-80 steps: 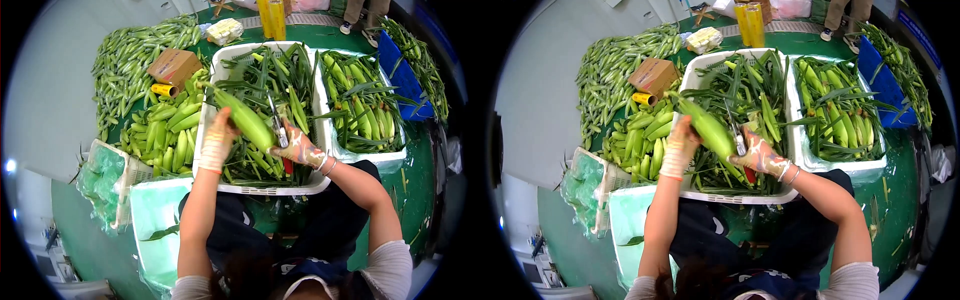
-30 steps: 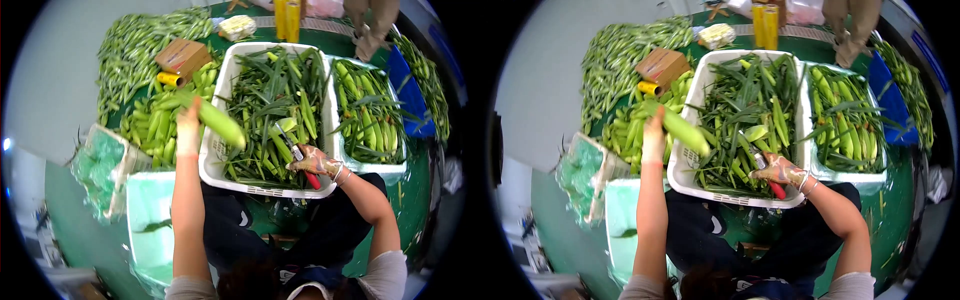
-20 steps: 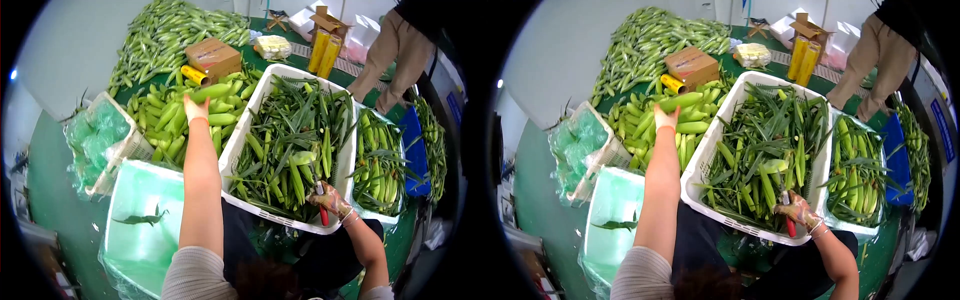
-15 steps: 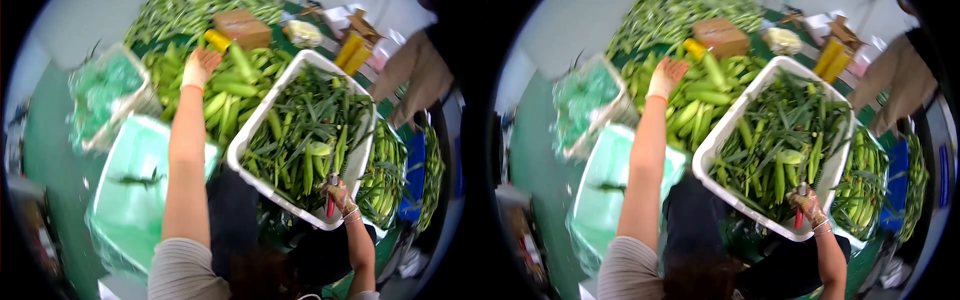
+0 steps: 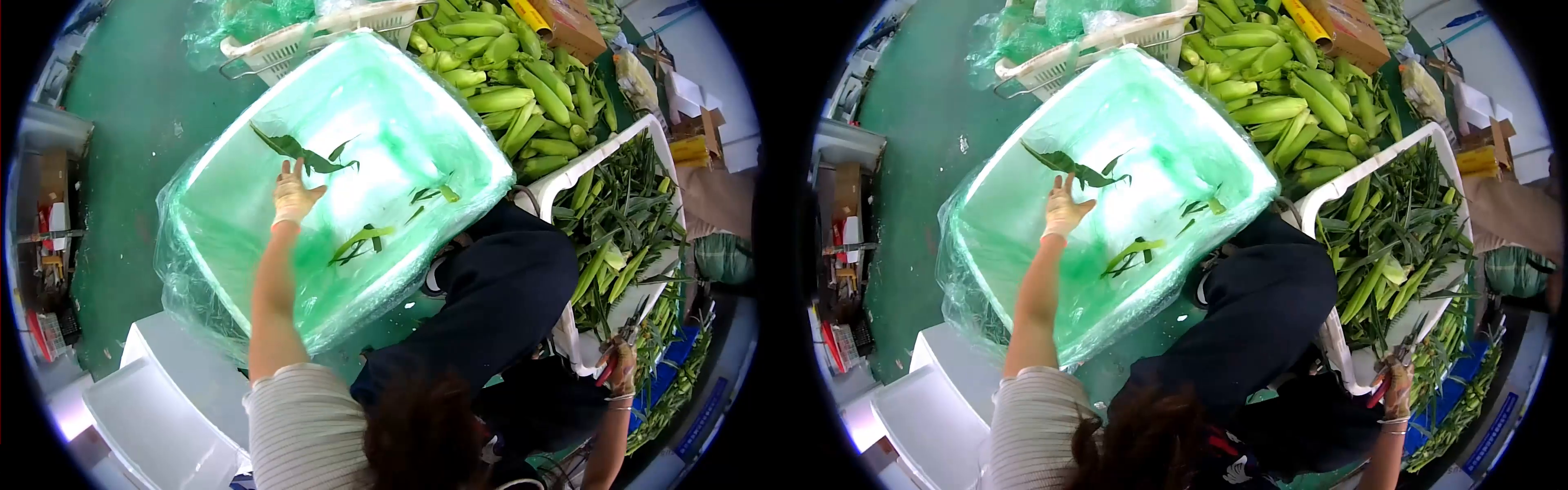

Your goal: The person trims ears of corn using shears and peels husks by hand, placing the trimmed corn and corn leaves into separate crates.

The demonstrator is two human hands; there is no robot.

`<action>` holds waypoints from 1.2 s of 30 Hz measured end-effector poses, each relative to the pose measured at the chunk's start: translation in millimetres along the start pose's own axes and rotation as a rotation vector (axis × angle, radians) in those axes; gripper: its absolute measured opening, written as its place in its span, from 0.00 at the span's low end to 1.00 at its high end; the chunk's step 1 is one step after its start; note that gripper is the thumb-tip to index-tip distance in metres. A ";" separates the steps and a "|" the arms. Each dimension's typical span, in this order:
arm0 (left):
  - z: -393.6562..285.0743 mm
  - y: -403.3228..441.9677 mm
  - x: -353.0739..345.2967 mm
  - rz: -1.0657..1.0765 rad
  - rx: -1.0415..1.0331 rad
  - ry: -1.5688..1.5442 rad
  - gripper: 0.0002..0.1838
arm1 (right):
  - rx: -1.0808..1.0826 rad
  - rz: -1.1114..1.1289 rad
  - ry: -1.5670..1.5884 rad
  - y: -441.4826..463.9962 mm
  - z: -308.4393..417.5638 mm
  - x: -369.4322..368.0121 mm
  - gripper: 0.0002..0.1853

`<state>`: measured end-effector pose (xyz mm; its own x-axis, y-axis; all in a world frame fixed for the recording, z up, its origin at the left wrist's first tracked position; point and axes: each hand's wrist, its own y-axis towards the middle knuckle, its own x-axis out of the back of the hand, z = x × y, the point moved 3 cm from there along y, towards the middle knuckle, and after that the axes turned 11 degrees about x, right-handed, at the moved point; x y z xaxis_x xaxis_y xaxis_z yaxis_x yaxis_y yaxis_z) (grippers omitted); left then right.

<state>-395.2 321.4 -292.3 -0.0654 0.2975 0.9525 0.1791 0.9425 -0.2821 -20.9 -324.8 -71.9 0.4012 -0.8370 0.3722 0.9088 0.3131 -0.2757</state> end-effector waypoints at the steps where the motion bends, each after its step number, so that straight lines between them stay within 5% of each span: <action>1: -12.7 -12.3 2.3 0.101 0.112 0.026 0.53 | -0.030 0.111 -0.053 -4.7 23.1 -1.4 0.17; 3: -8.0 -22.6 -21.5 0.330 0.276 0.158 0.59 | -0.046 0.019 -0.189 -15.7 49.1 -4.2 0.20; 4: 13.9 -33.3 -60.4 0.421 0.151 0.223 0.60 | 0.001 -0.047 -0.262 -24.0 58.6 -7.1 0.21; 5: 80.6 -25.7 -172.0 0.398 0.010 0.142 0.57 | -0.062 -0.021 -0.406 -27.1 47.8 5.9 0.22; 7: 44.0 -105.9 -84.8 0.726 -0.214 0.409 0.49 | -0.070 -0.045 -0.581 -39.5 43.4 12.5 0.25; 8: 57.5 -115.2 -96.8 0.704 -0.226 0.397 0.46 | -0.187 -0.126 -0.576 -50.2 62.8 -6.2 0.25; 10: 56.9 -114.8 -90.6 0.644 -0.155 0.232 0.39 | 0.021 -0.060 -0.353 -40.3 54.3 -19.8 0.24; 13: 52.8 -111.6 -48.8 0.580 -0.038 -0.145 0.29 | 0.087 0.052 -0.388 -35.0 114.2 -67.3 0.28; 14: 51.5 -110.1 -30.4 0.545 0.004 -0.323 0.26 | 0.288 0.086 -0.465 -8.0 75.5 -61.0 0.31; 15: 50.7 -109.4 -13.2 0.496 0.033 -0.524 0.23 | 0.224 0.172 -0.415 -9.1 113.7 -86.0 0.35; 18: 30.2 -110.5 51.3 0.236 -0.037 -1.065 0.14 | 0.428 0.405 -0.412 -2.5 191.0 -157.3 0.39; 19: -6.6 -146.1 136.6 -0.004 -0.054 -1.105 0.05 | 0.471 0.526 -0.296 7.1 189.4 -186.3 0.39; 21: -42.6 -177.5 184.3 -0.010 -0.166 -1.188 0.05 | 0.689 0.757 -0.253 -2.2 212.9 -255.4 0.35; 24: -84.8 -219.7 196.1 0.046 -0.363 -1.127 0.06 | 0.673 1.033 -0.482 -44.9 248.1 -342.9 0.46; 26: -92.4 -234.7 194.3 -0.093 -0.322 -1.434 0.05 | 0.746 1.245 -0.053 -66.7 213.7 -401.0 0.50; 27: -81.5 -231.4 201.8 -0.073 -0.281 -1.409 0.05 | 0.878 1.228 -0.291 -85.1 222.8 -409.6 0.48; 28: -67.0 -232.2 209.9 -0.048 -0.234 -1.384 0.04 | 0.993 1.132 -0.133 -93.8 214.5 -424.4 0.36; 31: -38.5 -269.5 245.3 0.033 -0.263 -1.287 0.09 | 0.689 1.277 0.191 -117.5 149.5 -482.8 0.32; 32: -30.8 -276.3 249.5 0.080 -0.275 -1.233 0.15 | 0.666 1.255 -0.016 -134.4 168.4 -470.4 0.29; 33: -9.5 -273.7 242.6 -0.177 -0.312 -1.148 0.16 | 0.641 1.243 -0.226 -151.8 187.9 -457.0 0.26; 34: 14.3 -275.3 247.4 -0.653 -0.472 -0.910 0.14 | 0.735 1.187 -0.222 -153.0 181.6 -457.4 0.25; 35: 42.1 -277.4 236.2 -0.705 -0.209 -1.042 0.20 | 0.808 1.158 -0.205 -156.2 163.3 -465.7 0.24; 36: 82.3 -285.4 230.2 -0.628 -0.018 -0.833 0.31 | 1.150 1.137 -0.383 -141.8 142.3 -477.8 0.17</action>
<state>-542.2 133.4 -2.0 -0.8072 -0.2285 0.5442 -0.1078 0.9636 0.2448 -325.2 94.5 -84.6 0.7192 0.1329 0.6820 -0.3145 0.9375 0.1490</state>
